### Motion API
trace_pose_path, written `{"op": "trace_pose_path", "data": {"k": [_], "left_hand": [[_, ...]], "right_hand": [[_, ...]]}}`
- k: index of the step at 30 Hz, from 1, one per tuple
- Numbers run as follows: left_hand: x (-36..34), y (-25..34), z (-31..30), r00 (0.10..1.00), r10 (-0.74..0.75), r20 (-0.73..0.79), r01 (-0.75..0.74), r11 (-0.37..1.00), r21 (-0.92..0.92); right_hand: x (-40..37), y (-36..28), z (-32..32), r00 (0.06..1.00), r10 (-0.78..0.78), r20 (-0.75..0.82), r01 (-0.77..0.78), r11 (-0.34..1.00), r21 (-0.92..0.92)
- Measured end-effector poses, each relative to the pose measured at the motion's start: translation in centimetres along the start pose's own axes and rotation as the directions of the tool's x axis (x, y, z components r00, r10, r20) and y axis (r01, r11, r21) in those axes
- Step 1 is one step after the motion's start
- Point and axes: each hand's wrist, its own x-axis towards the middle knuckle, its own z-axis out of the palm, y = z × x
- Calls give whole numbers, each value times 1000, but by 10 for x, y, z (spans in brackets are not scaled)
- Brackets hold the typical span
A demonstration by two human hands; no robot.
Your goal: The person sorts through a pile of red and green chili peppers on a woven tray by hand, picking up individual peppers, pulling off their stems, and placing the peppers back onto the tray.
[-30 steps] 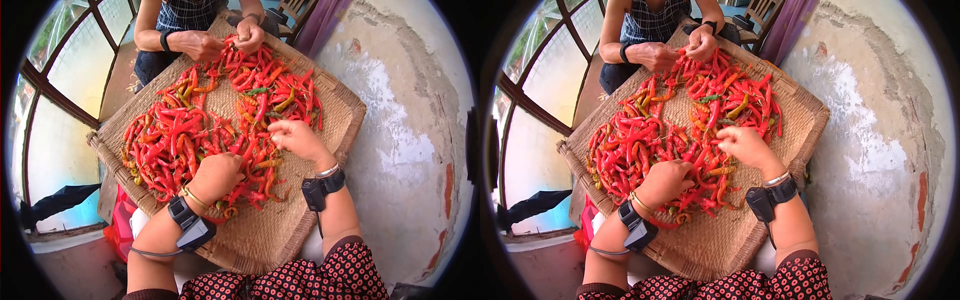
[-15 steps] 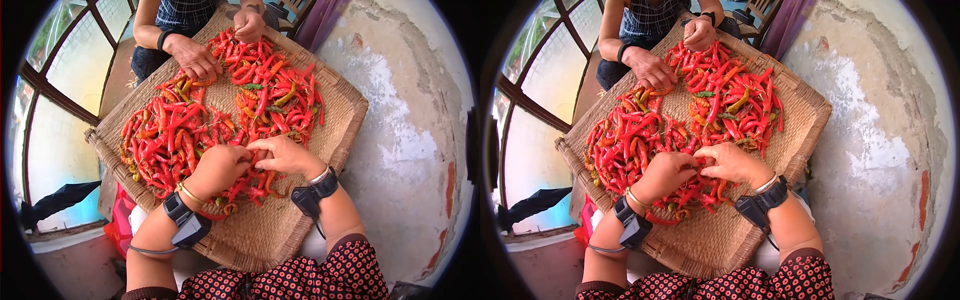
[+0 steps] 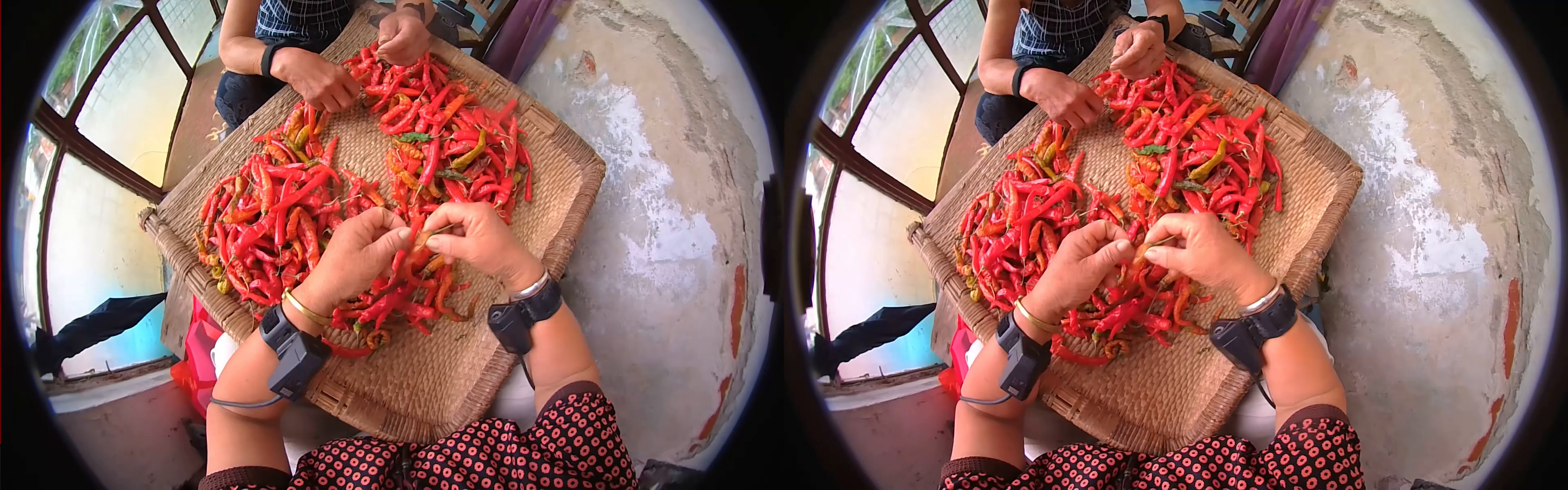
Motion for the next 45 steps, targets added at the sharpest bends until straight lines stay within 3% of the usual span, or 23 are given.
{"op": "trace_pose_path", "data": {"k": [2,3,4,5,6,8,10,11,12,14,16,18,19,20,22,23,26,30,35,43,45], "left_hand": [[0,-4,-1,996,69,-62,-63,993,102],[-1,-4,-3,981,191,-41,-141,837,529],[-1,-3,-4,957,289,31,-180,503,845],[-4,1,1,991,134,0,-66,488,871],[-5,-3,1,991,135,-3,-64,489,870],[-5,-13,2,988,82,128,-150,380,913],[-5,-13,5,988,85,129,-152,380,913],[-4,-13,6,989,69,128,-145,364,920],[-3,-12,6,991,53,127,-137,348,927],[-1,-15,9,992,63,112,-127,341,931],[0,-17,12,993,72,96,-115,336,935],[1,-16,13,993,56,100,-114,392,913],[2,-20,12,989,86,117,-142,408,902],[2,-22,12,990,91,112,-139,405,904],[3,-25,12,974,148,170,-222,494,841],[3,-26,13,974,142,179,-227,496,838],[5,-31,16,961,148,233,-276,515,812],[6,-40,20,964,145,221,-264,559,786],[5,-39,17,952,82,296,-294,518,803],[0,-24,20,967,49,249,-245,436,866],[-1,-17,16,976,98,195,-217,535,817]], "right_hand": [[-3,-3,-12,999,49,0,-47,974,221],[-5,-7,-17,997,49,-53,-37,980,196],[-6,-5,-23,997,48,-52,-37,980,195],[-5,0,-29,995,30,-99,2,953,304],[-4,3,-33,989,18,-147,44,912,407],[6,5,-38,987,42,-153,22,919,393],[16,7,-39,967,61,-248,93,819,566],[19,10,-39,973,-88,-213,215,683,698],[20,2,-32,973,-90,-214,217,682,698],[21,-21,-18,931,-41,-363,310,612,727],[25,-2,-24,946,-107,-306,297,666,684],[28,8,-27,976,-75,-205,174,836,520],[27,9,-27,985,12,-171,66,894,443],[27,8,-25,986,6,-168,70,895,441],[25,6,-20,995,56,-82,-44,990,134],[24,7,-12,995,55,-88,-41,988,148],[23,18,-3,997,-63,-49,55,987,-153],[20,18,2,992,-125,20,123,918,-377],[18,18,1,987,-148,67,162,863,-478],[16,18,-1,985,-164,57,171,859,-483],[15,17,-2,987,-157,45,159,863,-479]]}}
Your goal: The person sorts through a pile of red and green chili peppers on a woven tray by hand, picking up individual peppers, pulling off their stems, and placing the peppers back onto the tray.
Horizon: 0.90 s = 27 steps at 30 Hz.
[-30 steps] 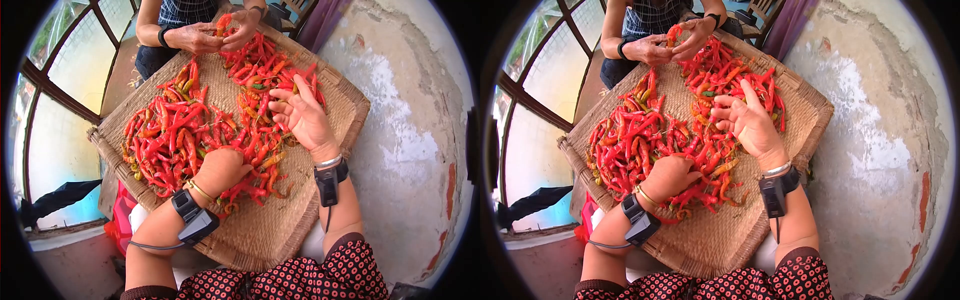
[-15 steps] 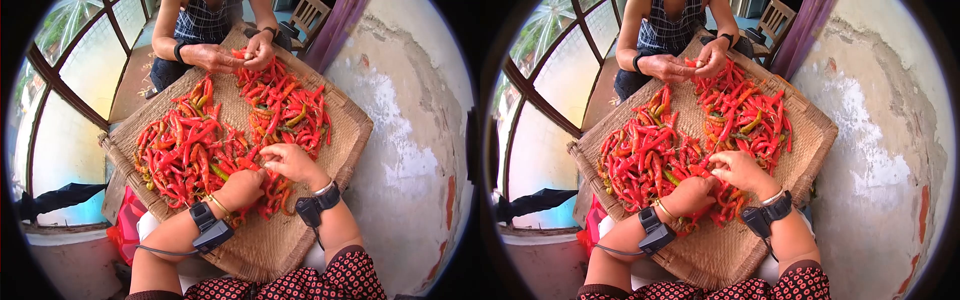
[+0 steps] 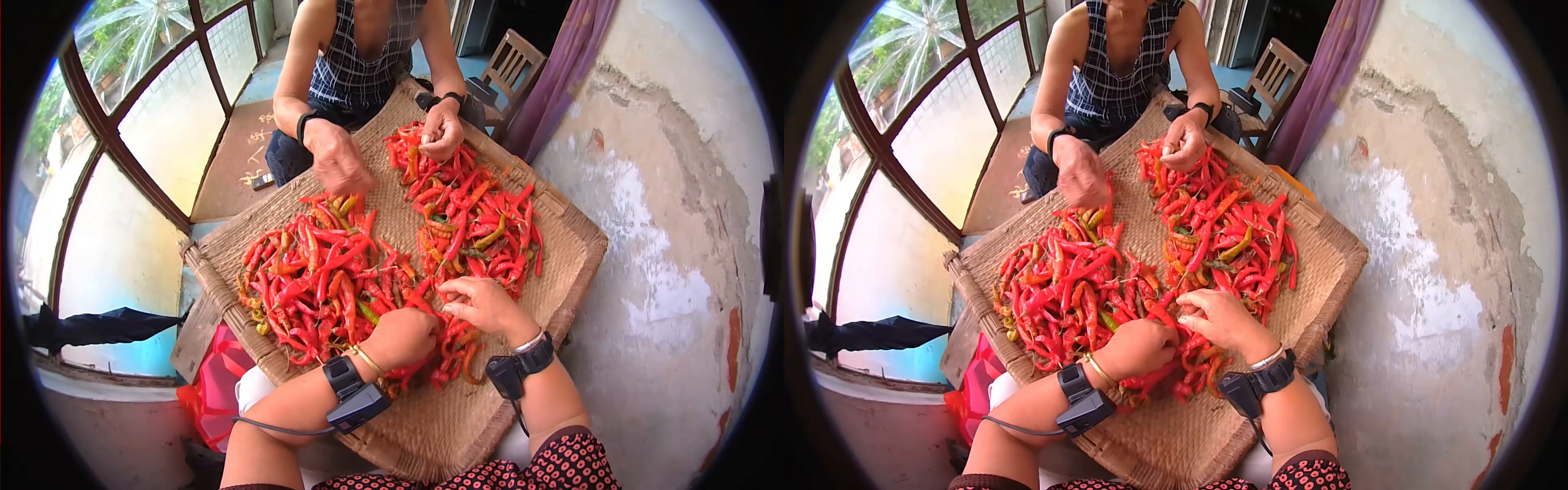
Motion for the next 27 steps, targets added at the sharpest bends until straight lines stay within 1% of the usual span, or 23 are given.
{"op": "trace_pose_path", "data": {"k": [1,3,4,6,7,8,9,10,11,12,13,15,17,18,19,20,21,22,23,24,25,26,27], "left_hand": [[1,-2,-2,1000,1,-6,-1,1000,7],[2,-6,-7,990,-63,-125,43,987,-156],[3,-7,-9,990,-60,-130,41,988,-151],[4,-9,-13,983,-78,-167,21,948,-317],[3,-10,-15,983,-77,-167,21,949,-315],[2,-10,-17,976,-47,-211,-23,948,-319],[1,-10,-20,967,-18,-254,-67,945,-321],[1,-10,-23,968,-17,-252,-67,945,-321],[1,-11,-27,976,-41,-215,-41,930,-364],[0,-12,-28,983,-64,-172,-12,913,-408],[1,-16,-28,985,-53,-164,-32,879,-477],[2,-21,-25,918,-104,-384,-110,861,-496],[3,-25,-33,835,-206,-510,-130,828,-546],[3,-28,-36,812,-239,-533,-149,798,-584],[5,-32,-34,792,-301,-532,-179,718,-673],[4,-30,-36,800,-314,-512,-147,725,-673],[3,-29,-38,807,-328,-491,-113,730,-674],[3,-30,-39,811,-333,-480,-105,725,-681],[2,-31,-37,848,-217,-483,-69,859,-507],[1,-32,-32,883,-97,-458,-53,951,-304],[0,-30,-30,887,-101,-451,-49,949,-310],[-2,-25,-30,913,-47,-405,-16,988,-151],[-2,-23,-29,937,1,-350,5,1000,16]], "right_hand": [[0,-1,-1,1000,-7,-4,7,1000,-2],[-1,-5,-5,1000,21,-20,-20,998,64],[-1,-4,-6,1000,19,-24,-18,997,69],[-3,-5,-10,1000,25,-3,-25,997,78],[-4,-5,-11,999,38,23,-40,995,91],[-4,-4,-12,999,37,21,-39,995,91],[-5,-3,-14,999,-15,45,12,997,75],[-6,-2,-14,995,-65,69,61,996,60],[-7,-4,-17,996,-59,69,55,996,64],[-7,-8,-21,985,89,149,-113,980,163],[-7,-10,-23,944,226,242,-285,927,245],[-6,-2,-23,958,249,143,-284,894,347],[-2,1,-30,949,313,-28,-275,871,408],[2,5,-32,933,335,-133,-219,820,528],[5,9,-34,901,366,-234,-144,760,633],[9,9,-32,875,320,-363,50,687,725],[12,6,-34,873,326,-363,46,685,727],[13,4,-37,850,369,-377,23,688,726],[11,4,-36,823,421,-381,-12,684,729],[10,9,-36,831,427,-357,-64,711,701],[9,9,-35,829,435,-352,-72,707,703],[8,5,-34,895,391,-217,-199,784,588],[8,3,-31,931,359,-68,-295,847,442]]}}
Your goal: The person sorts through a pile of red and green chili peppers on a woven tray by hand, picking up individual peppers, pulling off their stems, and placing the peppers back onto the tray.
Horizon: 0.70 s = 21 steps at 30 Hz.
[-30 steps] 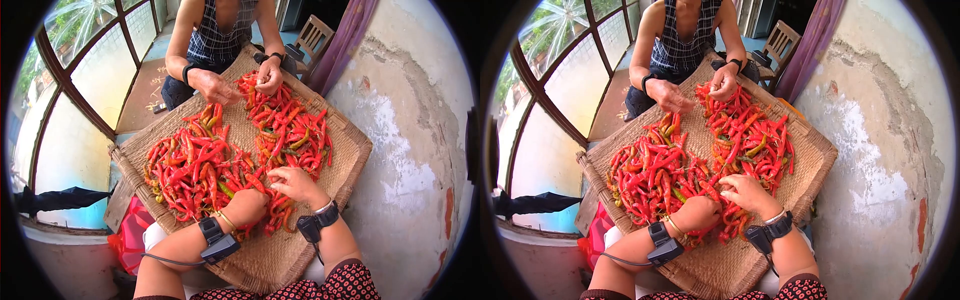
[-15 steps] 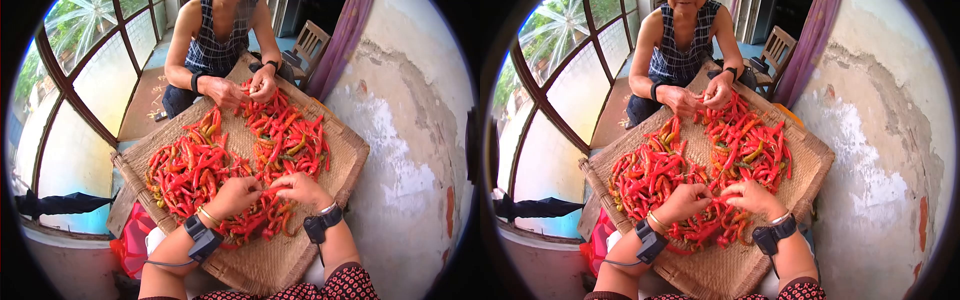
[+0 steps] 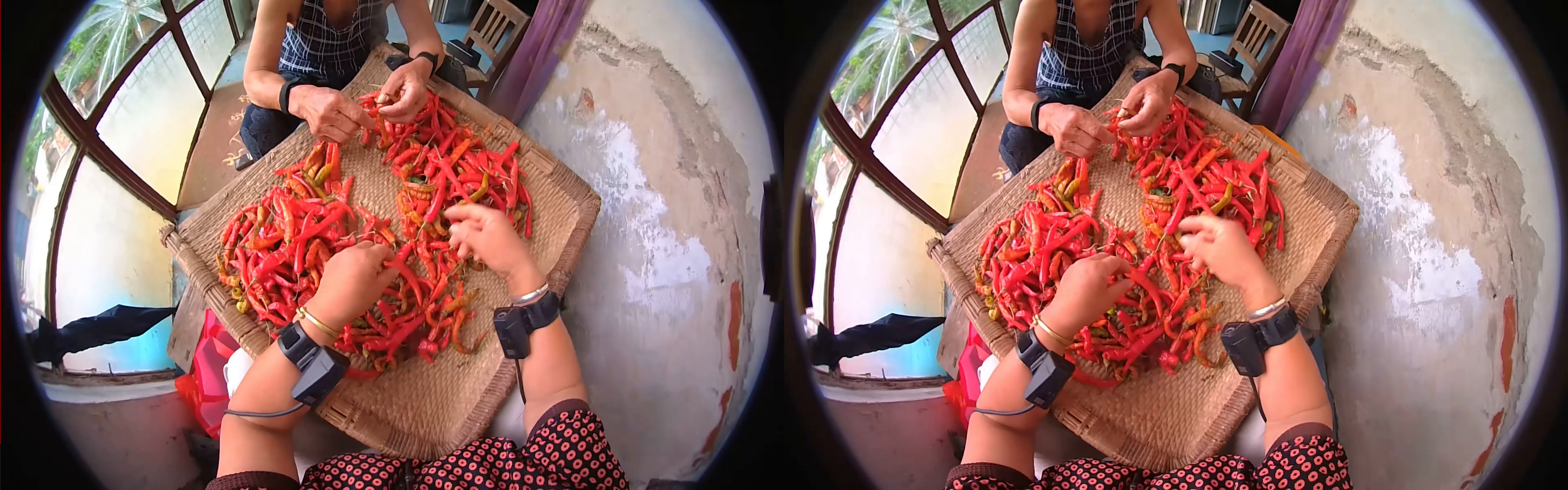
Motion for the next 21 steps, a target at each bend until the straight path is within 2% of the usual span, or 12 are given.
{"op": "trace_pose_path", "data": {"k": [2,4,5,8,10,12,14,16,17,18,20,21], "left_hand": [[-2,-1,4,1000,-8,18,7,999,39],[-2,-2,6,988,-11,154,-14,987,163],[-2,-4,10,988,-14,155,-11,987,161],[-2,-10,22,968,58,245,-91,988,127],[-1,-7,26,951,6,309,-45,992,118],[0,-6,27,954,0,301,-31,995,97],[1,-3,24,960,48,275,-45,999,-16],[4,0,24,971,108,214,-89,991,-100],[5,1,23,975,164,147,-137,974,-180],[5,4,20,975,165,146,-138,974,-179],[7,12,12,987,27,156,18,959,-283],[7,12,11,987,31,155,15,959,-283]], "right_hand": [[-1,13,12,990,-79,114,96,983,-154],[-4,19,24,968,-153,198,222,888,-402],[-2,29,30,946,-194,260,295,849,-439],[-2,29,48,926,-261,273,373,749,-548],[0,35,56,949,-219,226,310,776,-549],[1,38,60,990,-81,119,127,881,-455],[5,43,60,990,-76,122,117,920,-375],[8,43,57,982,64,180,-69,997,21],[6,41,57,982,69,174,-89,990,110],[6,38,55,983,67,173,-87,990,109],[6,30,50,950,104,293,-148,980,132],[4,23,46,958,70,278,-98,992,85]]}}
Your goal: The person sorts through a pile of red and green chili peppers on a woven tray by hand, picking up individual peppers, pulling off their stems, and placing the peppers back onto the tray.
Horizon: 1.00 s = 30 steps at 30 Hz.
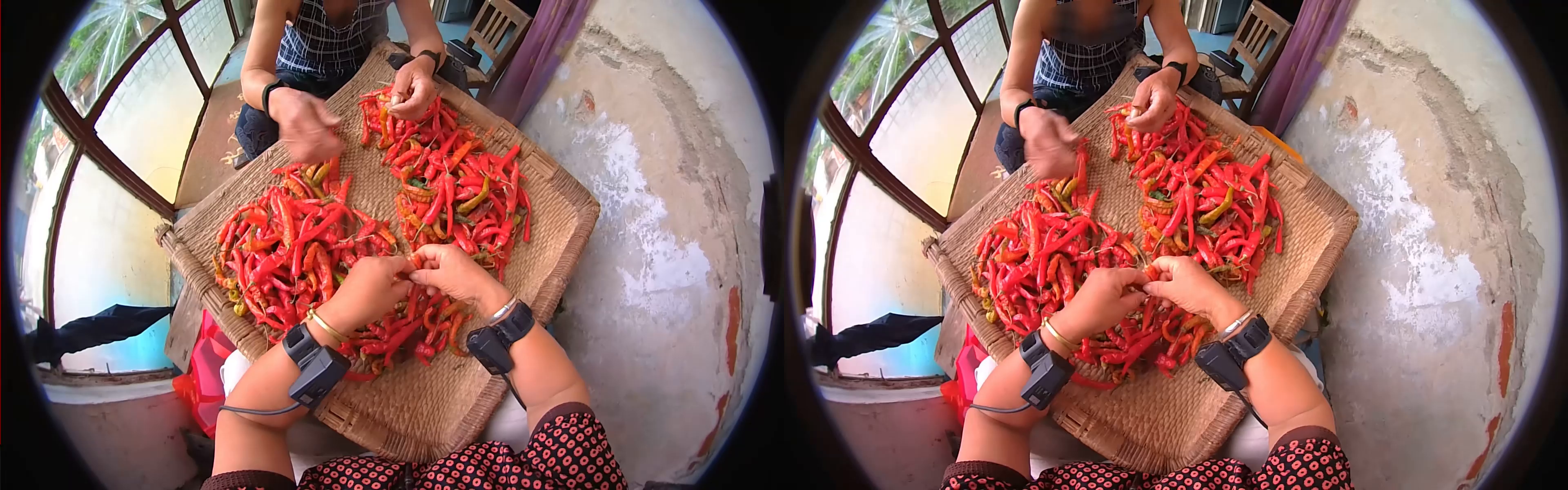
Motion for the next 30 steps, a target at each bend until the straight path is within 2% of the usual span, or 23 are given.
{"op": "trace_pose_path", "data": {"k": [2,5,7,8,9,11,13,15,16,17,19,21,23,24,25,27,28,29,30], "left_hand": [[-3,-3,-3,994,-86,-60,79,990,-115],[-3,-7,-13,993,-100,-67,97,994,-45],[-3,-8,-14,992,-97,-86,95,995,-31],[-2,-7,-15,988,-110,-112,104,993,-56],[-2,-6,-17,983,-121,-139,111,991,-77],[-1,-4,-16,978,-123,-167,104,988,-116],[0,-1,-16,972,-126,-196,96,983,-159],[-1,2,-17,968,-172,-183,122,959,-255],[-1,3,-18,967,-189,-171,138,953,-268],[-1,2,-18,967,-183,-178,131,955,-267],[-2,-2,-16,968,-217,-130,160,923,-350],[-1,-6,-14,966,-227,-123,168,915,-366],[-2,-8,-13,967,-199,-163,122,913,-390],[-2,-6,-15,962,-246,-122,168,879,-447],[-1,-6,-15,962,-244,-125,166,880,-446],[-2,-9,-15,970,-206,-130,124,877,-464],[-2,-9,-15,969,-210,-127,128,876,-465],[-2,-10,-16,965,-236,-111,146,842,-520],[-2,-11,-15,961,-263,-92,165,802,-574]], "right_hand": [[-7,-14,-5,998,-21,-59,20,1000,-18],[-11,-16,-23,983,-97,-157,90,995,-50],[-14,-27,-31,943,-188,-274,256,936,241],[-12,-25,-35,918,-227,-326,371,780,503],[-12,-27,-35,915,-234,-329,379,777,503],[-13,-34,-33,825,-155,-543,496,659,565],[-10,-24,-35,841,-176,-512,480,678,557],[-12,-19,-26,829,-168,-533,408,834,371],[-14,-25,-22,817,-190,-544,394,873,287],[-13,-24,-19,815,-199,-544,400,872,281],[-10,-17,-16,715,-336,-613,409,912,-24],[-7,-11,-17,681,-383,-625,429,899,-83],[-15,-22,-11,509,-620,-597,335,782,-526],[-20,-26,-8,512,-655,-556,276,738,-616],[-24,-30,-7,475,-746,-467,267,627,-732],[-25,-28,-5,538,-757,-371,324,592,-738],[-26,-28,-3,584,-729,-357,363,627,-689],[-26,-27,-1,589,-724,-359,361,634,-685],[-26,-25,1,770,-553,-316,373,794,-480]]}}
